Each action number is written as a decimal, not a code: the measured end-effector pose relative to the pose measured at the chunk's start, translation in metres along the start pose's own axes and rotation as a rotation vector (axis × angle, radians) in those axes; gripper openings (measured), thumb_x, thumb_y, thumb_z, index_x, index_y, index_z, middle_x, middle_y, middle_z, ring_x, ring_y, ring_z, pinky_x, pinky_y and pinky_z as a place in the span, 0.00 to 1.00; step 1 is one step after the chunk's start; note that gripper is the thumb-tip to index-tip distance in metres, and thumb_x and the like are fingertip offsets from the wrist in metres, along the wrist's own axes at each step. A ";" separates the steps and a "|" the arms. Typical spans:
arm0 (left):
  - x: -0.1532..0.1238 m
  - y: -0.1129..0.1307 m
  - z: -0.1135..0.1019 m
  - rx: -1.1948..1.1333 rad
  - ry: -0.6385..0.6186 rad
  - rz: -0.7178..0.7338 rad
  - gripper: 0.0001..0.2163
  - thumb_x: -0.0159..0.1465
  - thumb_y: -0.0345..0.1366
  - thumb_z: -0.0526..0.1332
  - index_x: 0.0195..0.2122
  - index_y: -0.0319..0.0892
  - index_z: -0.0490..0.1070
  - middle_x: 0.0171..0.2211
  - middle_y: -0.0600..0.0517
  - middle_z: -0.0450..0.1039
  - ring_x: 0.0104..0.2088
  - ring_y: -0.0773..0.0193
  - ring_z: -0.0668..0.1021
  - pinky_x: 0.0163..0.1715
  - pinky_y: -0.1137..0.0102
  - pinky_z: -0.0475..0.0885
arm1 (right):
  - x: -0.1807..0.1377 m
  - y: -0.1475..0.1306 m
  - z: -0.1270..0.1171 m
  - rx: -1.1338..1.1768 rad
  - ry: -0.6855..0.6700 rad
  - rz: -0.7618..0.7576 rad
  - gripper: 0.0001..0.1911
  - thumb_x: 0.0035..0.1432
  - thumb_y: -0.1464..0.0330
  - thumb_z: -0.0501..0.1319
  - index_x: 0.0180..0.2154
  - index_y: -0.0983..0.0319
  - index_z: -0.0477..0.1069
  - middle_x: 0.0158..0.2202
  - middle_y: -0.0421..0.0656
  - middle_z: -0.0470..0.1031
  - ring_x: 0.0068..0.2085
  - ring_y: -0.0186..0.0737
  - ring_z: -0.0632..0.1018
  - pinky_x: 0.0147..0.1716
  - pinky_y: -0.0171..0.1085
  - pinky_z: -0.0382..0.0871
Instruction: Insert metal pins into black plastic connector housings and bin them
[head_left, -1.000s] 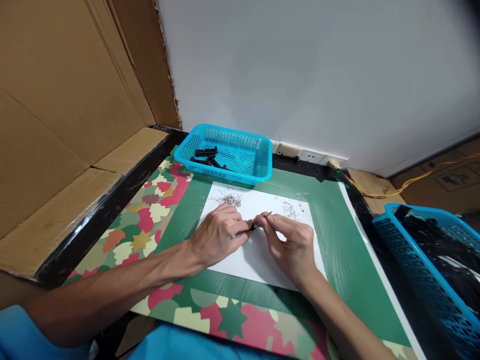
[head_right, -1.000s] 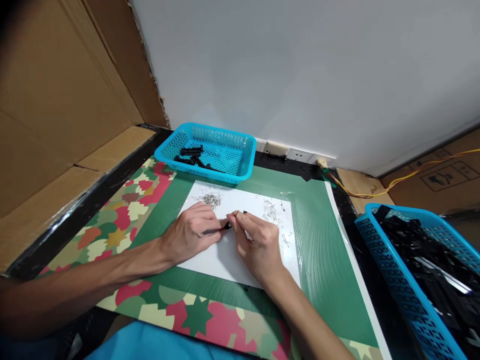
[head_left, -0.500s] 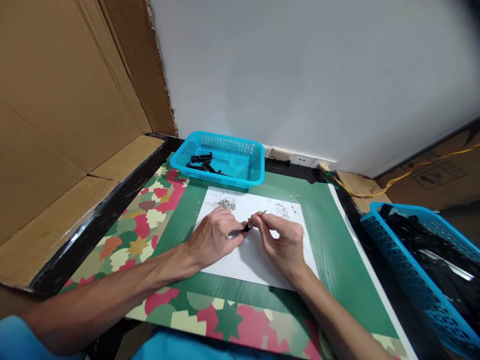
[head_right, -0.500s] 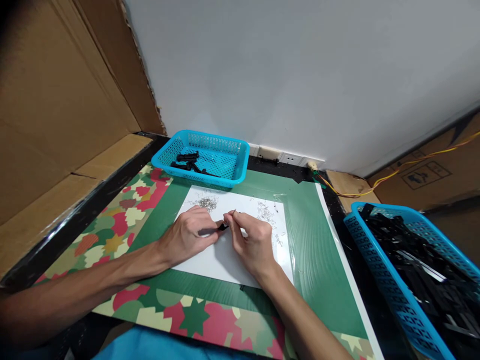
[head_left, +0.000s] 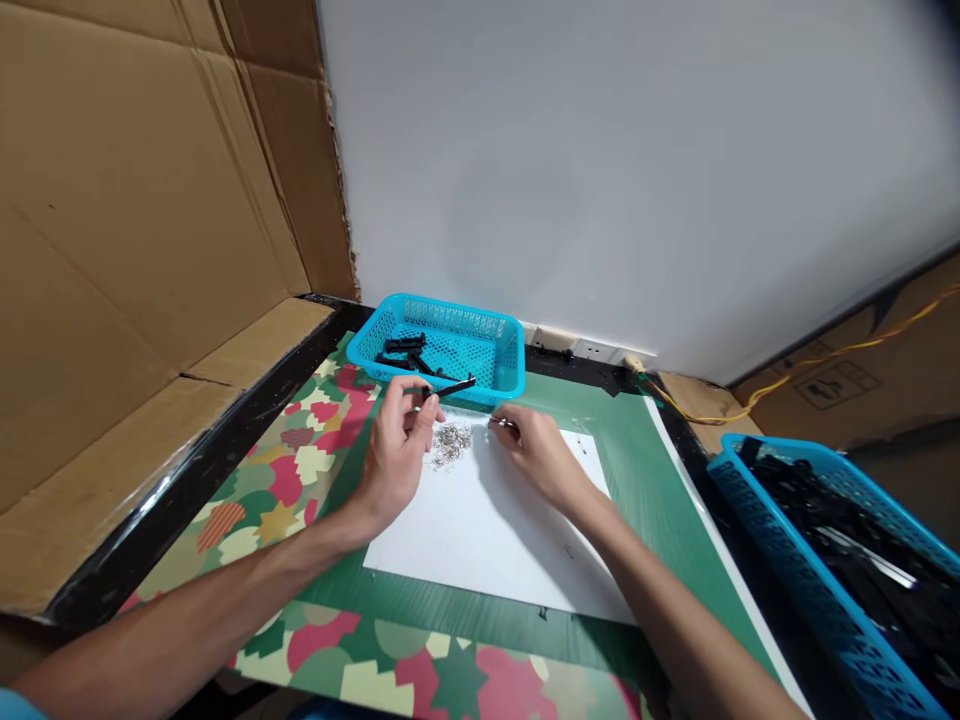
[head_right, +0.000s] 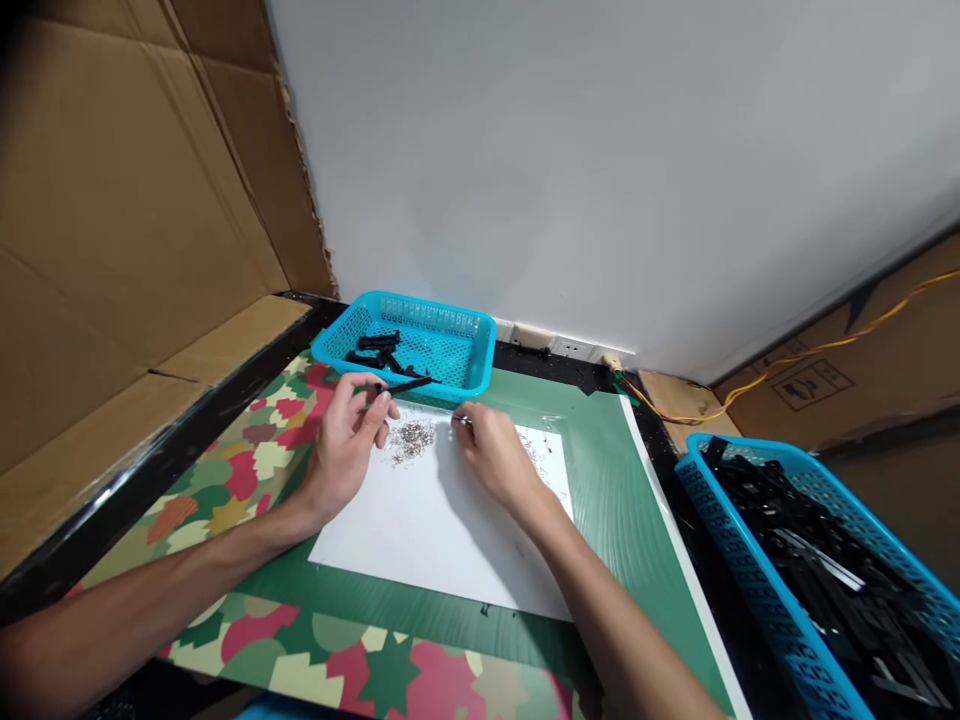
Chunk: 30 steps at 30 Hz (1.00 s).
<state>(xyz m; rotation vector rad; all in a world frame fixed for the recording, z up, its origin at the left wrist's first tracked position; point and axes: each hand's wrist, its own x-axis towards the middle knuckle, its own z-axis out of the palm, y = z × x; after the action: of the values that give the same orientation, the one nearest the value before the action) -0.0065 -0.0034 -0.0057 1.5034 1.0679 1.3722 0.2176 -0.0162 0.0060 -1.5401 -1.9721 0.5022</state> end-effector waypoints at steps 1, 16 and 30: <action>0.001 -0.002 0.000 -0.059 0.005 -0.019 0.11 0.77 0.47 0.60 0.51 0.47 0.65 0.35 0.55 0.75 0.24 0.69 0.72 0.24 0.73 0.68 | 0.004 0.000 0.006 -0.002 0.003 -0.001 0.10 0.69 0.69 0.60 0.43 0.62 0.82 0.32 0.44 0.81 0.30 0.41 0.75 0.33 0.37 0.61; -0.005 -0.006 0.006 -0.327 -0.051 -0.150 0.12 0.75 0.47 0.63 0.53 0.49 0.66 0.36 0.57 0.69 0.23 0.74 0.68 0.19 0.78 0.61 | 0.023 0.011 0.021 0.010 -0.071 0.075 0.06 0.62 0.71 0.65 0.37 0.62 0.83 0.28 0.42 0.79 0.29 0.40 0.73 0.31 0.36 0.58; -0.009 -0.002 0.012 -0.452 -0.213 -0.266 0.18 0.73 0.54 0.64 0.52 0.46 0.68 0.32 0.58 0.69 0.21 0.74 0.68 0.17 0.80 0.58 | -0.009 -0.004 -0.022 0.542 -0.218 0.088 0.14 0.70 0.57 0.66 0.38 0.61 0.73 0.34 0.40 0.74 0.34 0.37 0.72 0.34 0.35 0.65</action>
<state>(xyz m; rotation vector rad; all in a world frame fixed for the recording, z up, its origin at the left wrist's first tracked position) 0.0048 -0.0120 -0.0109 1.1012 0.7317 1.1422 0.2307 -0.0267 0.0233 -1.2647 -1.7228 1.1746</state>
